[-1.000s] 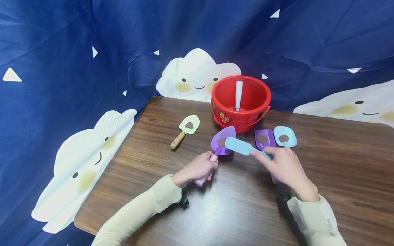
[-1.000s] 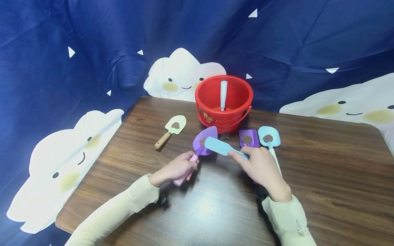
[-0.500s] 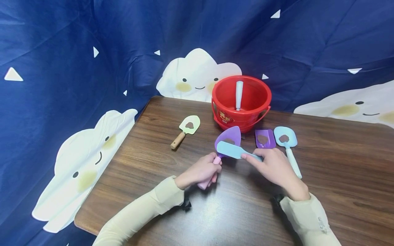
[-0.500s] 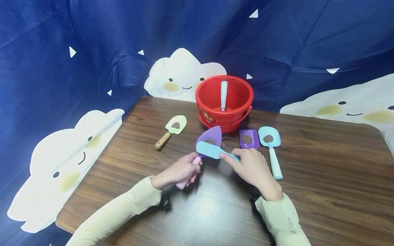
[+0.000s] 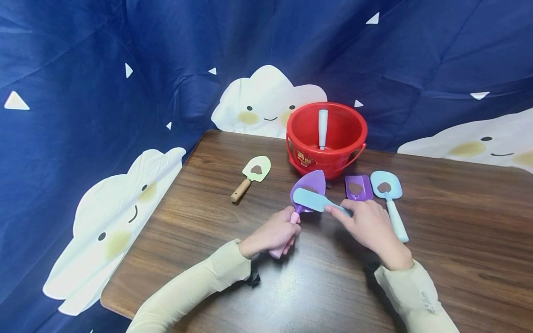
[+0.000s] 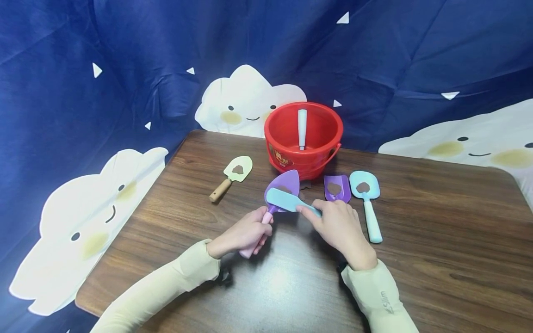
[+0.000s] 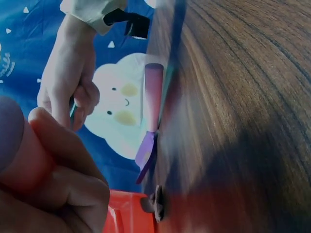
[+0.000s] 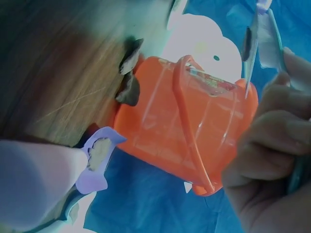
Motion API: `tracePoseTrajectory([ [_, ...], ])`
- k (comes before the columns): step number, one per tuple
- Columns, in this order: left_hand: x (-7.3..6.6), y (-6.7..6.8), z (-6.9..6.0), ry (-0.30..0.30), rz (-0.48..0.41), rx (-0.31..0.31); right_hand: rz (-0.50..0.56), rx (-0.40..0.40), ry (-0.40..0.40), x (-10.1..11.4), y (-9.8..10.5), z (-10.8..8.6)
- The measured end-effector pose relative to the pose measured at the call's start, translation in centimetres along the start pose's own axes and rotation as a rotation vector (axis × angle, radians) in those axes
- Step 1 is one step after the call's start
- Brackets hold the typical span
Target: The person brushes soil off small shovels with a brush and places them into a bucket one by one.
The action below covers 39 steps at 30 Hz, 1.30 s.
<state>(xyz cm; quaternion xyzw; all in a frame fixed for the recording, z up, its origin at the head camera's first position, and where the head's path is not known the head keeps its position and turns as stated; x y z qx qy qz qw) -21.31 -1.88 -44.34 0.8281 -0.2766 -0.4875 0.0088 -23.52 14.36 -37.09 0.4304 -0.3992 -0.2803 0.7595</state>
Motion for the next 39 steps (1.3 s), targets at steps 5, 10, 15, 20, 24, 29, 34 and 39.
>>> tracePoseTrajectory([
  [5,0.0,-0.1,0.0,-0.009,0.028,-0.012,-0.077,-0.081,0.02,0.1,0.6,0.0],
  [10,-0.1,-0.3,0.0,0.005,-0.017,0.008,-0.134,-0.228,0.097,0.7,1.4,-0.3],
  [15,-0.3,-0.6,-0.1,0.02,-0.075,0.048,-0.161,-0.324,0.141,0.7,1.9,-0.5],
  [20,-0.3,-0.7,-0.1,0.022,-0.079,0.05,-0.132,-0.348,0.126,0.2,1.9,-0.5],
  [24,-0.4,-0.5,-0.1,0.012,-0.068,0.038,-0.062,-0.346,0.095,-0.3,1.8,-0.4],
  [29,-0.7,-0.1,-0.1,-0.006,-0.036,0.011,0.014,-0.314,0.043,-0.6,1.9,-0.3],
  [34,-0.9,0.4,-0.1,-0.016,0.018,-0.033,0.09,-0.148,-0.011,-0.3,0.7,-0.1],
  [39,-1.1,0.7,-0.3,-0.029,0.043,-0.06,0.086,-0.076,-0.005,0.6,0.2,-0.3],
])
Point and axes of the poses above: each hand's wrist, its own z-axis towards the middle knuckle, its own y-axis out of the back of the hand, x = y × z, the point moved 10 cm from there along z, towards the middle knuckle, and after that the axes turned 11 degrees about y, right-handed, at the moved point
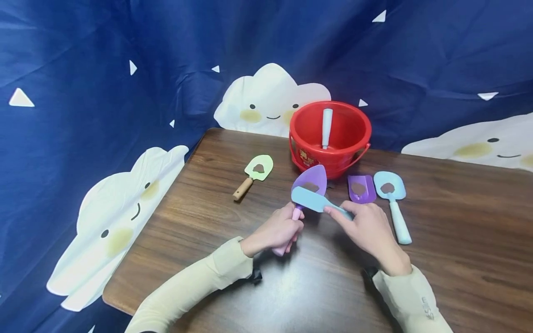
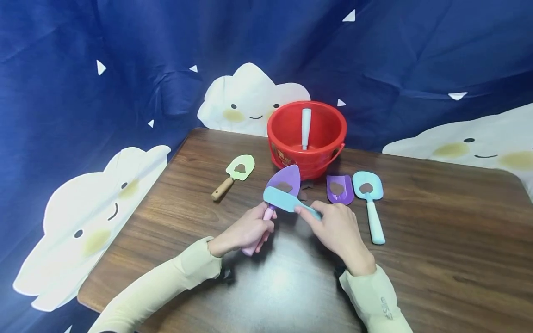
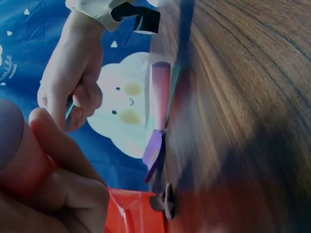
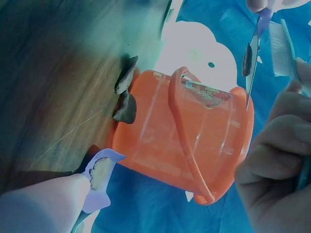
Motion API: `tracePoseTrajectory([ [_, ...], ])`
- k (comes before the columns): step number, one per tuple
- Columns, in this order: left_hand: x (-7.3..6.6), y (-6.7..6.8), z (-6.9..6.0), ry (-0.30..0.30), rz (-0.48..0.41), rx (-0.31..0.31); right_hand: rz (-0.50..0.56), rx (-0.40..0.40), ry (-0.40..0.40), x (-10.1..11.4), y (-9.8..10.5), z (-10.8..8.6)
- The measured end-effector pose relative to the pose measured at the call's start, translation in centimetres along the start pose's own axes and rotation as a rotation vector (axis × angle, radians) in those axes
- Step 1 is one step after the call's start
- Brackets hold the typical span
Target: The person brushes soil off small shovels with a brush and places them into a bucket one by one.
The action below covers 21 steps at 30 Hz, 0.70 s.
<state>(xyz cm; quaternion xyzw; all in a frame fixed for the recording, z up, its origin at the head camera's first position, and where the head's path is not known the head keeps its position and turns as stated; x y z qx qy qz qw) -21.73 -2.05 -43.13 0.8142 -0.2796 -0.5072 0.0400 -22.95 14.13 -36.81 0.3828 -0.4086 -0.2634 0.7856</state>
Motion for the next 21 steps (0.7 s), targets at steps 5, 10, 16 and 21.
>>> tracePoseTrajectory([
  [5,-0.2,-0.4,0.1,-0.007,-0.004,0.004,-0.041,0.006,-0.012,-0.3,0.4,-0.2],
  [10,-0.2,-0.9,0.1,-0.003,-0.029,0.022,-0.107,-0.029,0.013,-0.5,0.9,-0.1],
  [16,-0.4,-1.2,-0.1,0.003,-0.068,0.042,-0.195,-0.156,0.121,0.2,1.9,0.1],
  [21,-0.8,-1.6,-0.2,0.014,-0.12,0.065,-0.208,-0.209,0.158,0.2,2.5,-0.2],
])
Point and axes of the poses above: each hand's wrist, its own z-axis towards the middle knuckle, its own y-axis out of the back of the hand, x = y × z, the point moved 10 cm from there along z, towards the middle knuckle, and after that the axes turned 11 degrees about y, right-handed, at the moved point
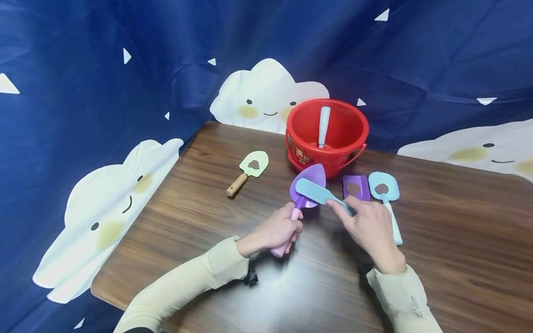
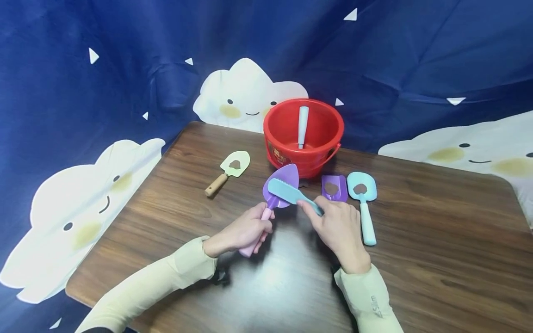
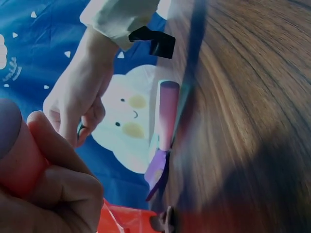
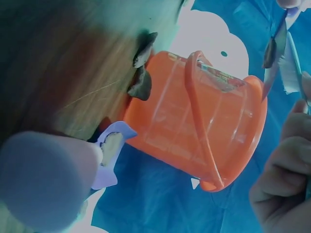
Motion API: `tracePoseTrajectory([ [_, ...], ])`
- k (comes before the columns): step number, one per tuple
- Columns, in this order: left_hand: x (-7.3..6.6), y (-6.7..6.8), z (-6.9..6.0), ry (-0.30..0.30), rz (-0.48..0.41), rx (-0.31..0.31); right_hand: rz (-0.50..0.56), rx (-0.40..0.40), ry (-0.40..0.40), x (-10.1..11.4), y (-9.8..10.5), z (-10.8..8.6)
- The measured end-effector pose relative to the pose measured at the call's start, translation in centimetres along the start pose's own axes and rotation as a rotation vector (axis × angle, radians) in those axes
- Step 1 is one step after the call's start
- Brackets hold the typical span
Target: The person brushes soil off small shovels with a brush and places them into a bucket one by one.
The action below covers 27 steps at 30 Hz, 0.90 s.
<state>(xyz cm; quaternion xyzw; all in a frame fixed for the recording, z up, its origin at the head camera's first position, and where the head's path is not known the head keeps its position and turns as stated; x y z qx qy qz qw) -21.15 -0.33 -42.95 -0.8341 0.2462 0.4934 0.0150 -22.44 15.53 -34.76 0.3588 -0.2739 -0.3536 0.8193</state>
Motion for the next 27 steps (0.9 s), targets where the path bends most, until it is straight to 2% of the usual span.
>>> tracePoseTrajectory([
  [9,-0.1,-0.7,0.4,0.006,-0.062,0.011,-0.012,-0.147,0.034,-0.5,1.2,-0.5],
  [17,-0.5,-1.0,0.7,0.004,-0.053,0.014,-0.018,-0.087,-0.003,-1.3,1.1,-0.2],
  [22,-0.8,-0.9,0.5,0.005,-0.028,-0.003,-0.033,-0.069,-0.022,-1.5,1.2,0.0],
  [27,-1.4,-1.0,0.5,-0.004,-0.013,-0.004,0.012,-0.079,-0.045,-2.1,1.8,0.2],
])
Point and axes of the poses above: each hand's wrist, its own z-axis towards the middle knuckle, its own y-axis out of the back of the hand, x = y × z, the point moved 10 cm from there along z, towards the middle knuckle, and after that the axes turned 11 degrees about y, right-handed, at the moved point
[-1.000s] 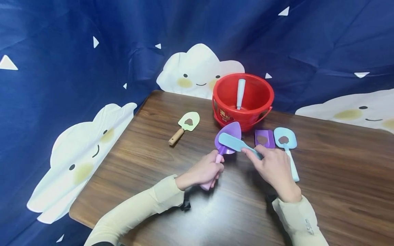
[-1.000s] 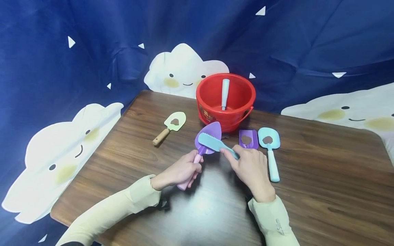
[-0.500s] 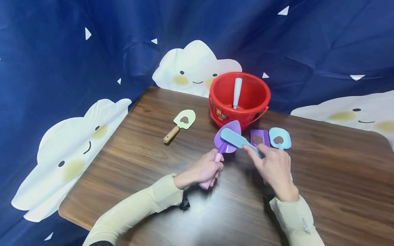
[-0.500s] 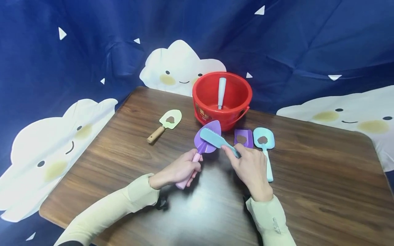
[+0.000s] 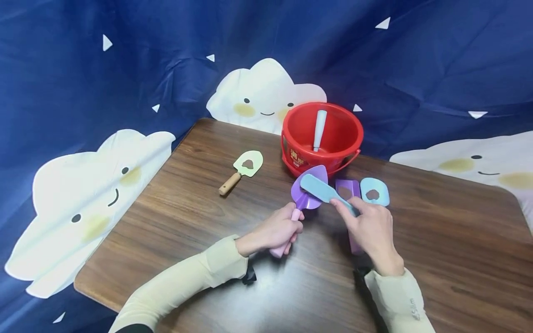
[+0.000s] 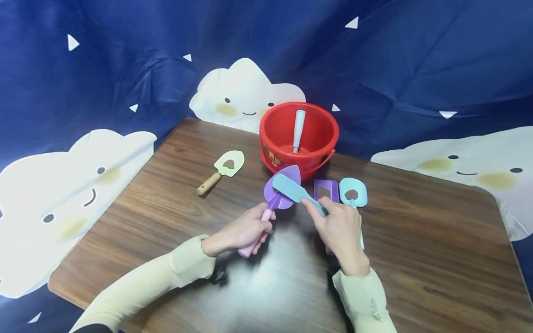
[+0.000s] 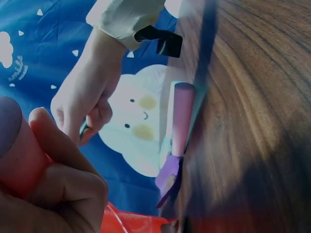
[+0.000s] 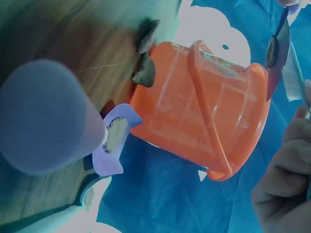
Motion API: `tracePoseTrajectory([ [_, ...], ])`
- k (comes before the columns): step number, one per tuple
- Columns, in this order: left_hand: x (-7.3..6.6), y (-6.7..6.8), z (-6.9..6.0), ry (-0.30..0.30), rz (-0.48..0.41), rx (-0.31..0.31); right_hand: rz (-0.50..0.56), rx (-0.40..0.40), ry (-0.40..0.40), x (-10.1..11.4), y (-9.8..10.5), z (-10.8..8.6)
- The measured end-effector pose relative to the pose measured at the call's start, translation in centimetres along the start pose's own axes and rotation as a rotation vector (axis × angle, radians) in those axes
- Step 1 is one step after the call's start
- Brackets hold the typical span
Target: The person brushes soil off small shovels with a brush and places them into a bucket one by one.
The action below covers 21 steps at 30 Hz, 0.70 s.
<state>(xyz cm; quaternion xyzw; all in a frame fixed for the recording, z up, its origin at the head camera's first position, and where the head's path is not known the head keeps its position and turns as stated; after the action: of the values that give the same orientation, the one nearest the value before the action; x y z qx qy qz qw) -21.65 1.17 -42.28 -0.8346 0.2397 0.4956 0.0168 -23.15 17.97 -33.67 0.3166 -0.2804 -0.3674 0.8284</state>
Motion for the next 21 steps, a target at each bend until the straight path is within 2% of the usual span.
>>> tracePoseTrajectory([
  [4,-0.2,0.1,-0.2,-0.01,0.009,0.004,0.064,-0.015,-0.045,-0.5,0.8,0.1],
  [6,-0.1,0.1,-0.2,-0.009,0.015,0.007,0.077,0.008,-0.053,-0.6,1.1,0.2],
  [12,0.3,0.0,-0.5,-0.006,0.024,0.014,0.077,0.236,-0.027,0.2,-0.4,0.2],
  [14,0.4,0.1,-0.7,-0.005,0.045,0.007,0.071,0.283,-0.016,0.5,-0.9,0.1],
  [17,0.4,0.1,-1.0,-0.009,0.1,-0.007,0.029,0.285,0.02,0.8,-1.0,0.0],
  [21,0.4,0.0,-1.2,-0.016,0.157,-0.011,-0.041,0.207,0.082,1.2,-0.3,0.0],
])
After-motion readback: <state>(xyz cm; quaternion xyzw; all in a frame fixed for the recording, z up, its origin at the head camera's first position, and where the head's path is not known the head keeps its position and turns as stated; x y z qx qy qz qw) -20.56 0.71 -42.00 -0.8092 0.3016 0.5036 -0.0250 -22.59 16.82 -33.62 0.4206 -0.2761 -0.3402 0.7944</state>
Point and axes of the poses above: each hand's wrist, its own z-axis towards the middle knuckle, its own y-axis out of the back of the hand, x = y × z, the point moved 10 cm from there along z, towards the middle knuckle, and after that the axes turned 11 degrees about y, right-handed, at the moved point
